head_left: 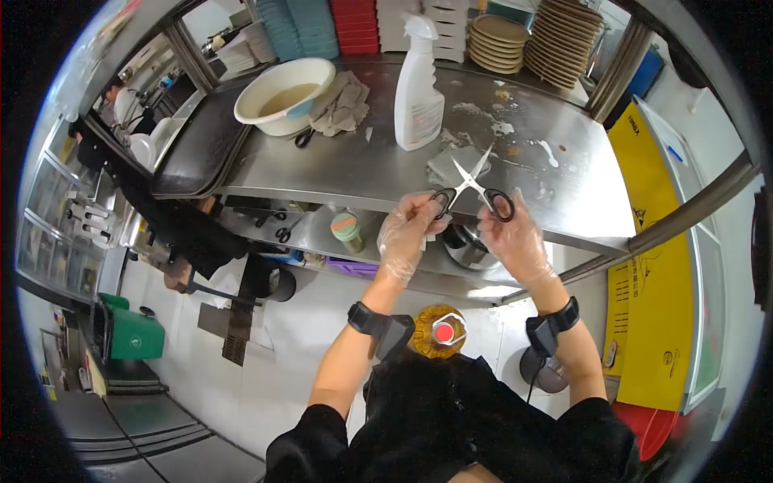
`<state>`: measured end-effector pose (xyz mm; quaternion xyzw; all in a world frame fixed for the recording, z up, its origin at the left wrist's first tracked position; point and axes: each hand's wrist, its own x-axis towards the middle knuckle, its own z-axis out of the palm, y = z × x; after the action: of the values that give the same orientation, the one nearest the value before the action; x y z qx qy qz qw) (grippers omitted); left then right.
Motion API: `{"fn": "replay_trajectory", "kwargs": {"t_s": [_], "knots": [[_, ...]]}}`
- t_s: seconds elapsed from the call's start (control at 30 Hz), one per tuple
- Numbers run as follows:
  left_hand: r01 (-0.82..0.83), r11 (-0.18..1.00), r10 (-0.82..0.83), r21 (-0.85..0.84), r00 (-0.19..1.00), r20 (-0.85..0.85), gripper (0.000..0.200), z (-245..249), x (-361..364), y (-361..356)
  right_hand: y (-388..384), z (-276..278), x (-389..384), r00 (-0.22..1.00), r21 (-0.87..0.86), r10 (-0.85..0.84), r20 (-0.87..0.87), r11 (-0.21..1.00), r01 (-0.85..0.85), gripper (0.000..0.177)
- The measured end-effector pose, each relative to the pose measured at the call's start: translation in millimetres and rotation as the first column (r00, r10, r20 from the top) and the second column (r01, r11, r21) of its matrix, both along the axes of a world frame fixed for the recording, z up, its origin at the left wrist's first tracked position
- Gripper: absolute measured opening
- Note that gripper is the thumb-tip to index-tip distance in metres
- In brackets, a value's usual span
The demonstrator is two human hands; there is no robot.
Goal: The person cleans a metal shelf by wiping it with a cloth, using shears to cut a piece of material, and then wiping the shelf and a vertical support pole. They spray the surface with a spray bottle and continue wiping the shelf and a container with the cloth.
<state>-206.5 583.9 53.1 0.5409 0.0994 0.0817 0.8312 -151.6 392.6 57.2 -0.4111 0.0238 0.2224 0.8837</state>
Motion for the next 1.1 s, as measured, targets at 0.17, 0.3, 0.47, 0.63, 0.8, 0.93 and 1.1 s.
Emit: {"fn": "replay_trajectory", "kwargs": {"t_s": [0.17,0.3,0.47,0.63,0.8,0.93,1.1], "knots": [[-0.02,0.991,0.02,-0.129,1.0,-0.005,0.017,-14.3,-7.8,-14.4,34.0,25.6,-27.8,0.764,-0.66,0.277,0.583,0.71,0.246,0.03],[0.02,0.999,-0.019,-0.048,1.0,0.021,0.018,-17.2,-14.7,-12.7,44.0,12.2,-24.2,0.729,-0.605,0.256,0.635,0.751,0.264,0.038],[-0.32,0.576,0.16,0.752,0.947,0.28,0.023,3.8,3.0,8.4,29.8,19.8,-17.5,0.881,-0.493,0.206,0.426,0.869,0.035,0.037],[-0.29,0.037,-0.039,0.956,0.956,0.291,0.038,9.8,64.0,4.5,9.2,24.1,-14.7,0.894,-0.594,0.241,0.377,0.804,0.034,0.041],[-0.257,-0.172,-0.104,0.951,0.965,0.241,0.047,-12.8,110.9,4.8,-4.9,18.6,-16.0,0.906,-0.657,0.284,0.314,0.754,-0.009,0.038],[0.126,0.223,0.008,0.966,0.991,-0.132,0.043,42.8,90.0,-7.0,-15.8,24.1,-17.8,0.902,-0.653,0.284,0.324,0.757,-0.003,0.039],[0.235,0.963,-0.217,0.132,0.967,-0.137,0.036,11.6,71.3,-20.8,-16.7,19.6,-7.5,0.894,-0.692,0.319,0.314,0.721,-0.015,0.034]]}}
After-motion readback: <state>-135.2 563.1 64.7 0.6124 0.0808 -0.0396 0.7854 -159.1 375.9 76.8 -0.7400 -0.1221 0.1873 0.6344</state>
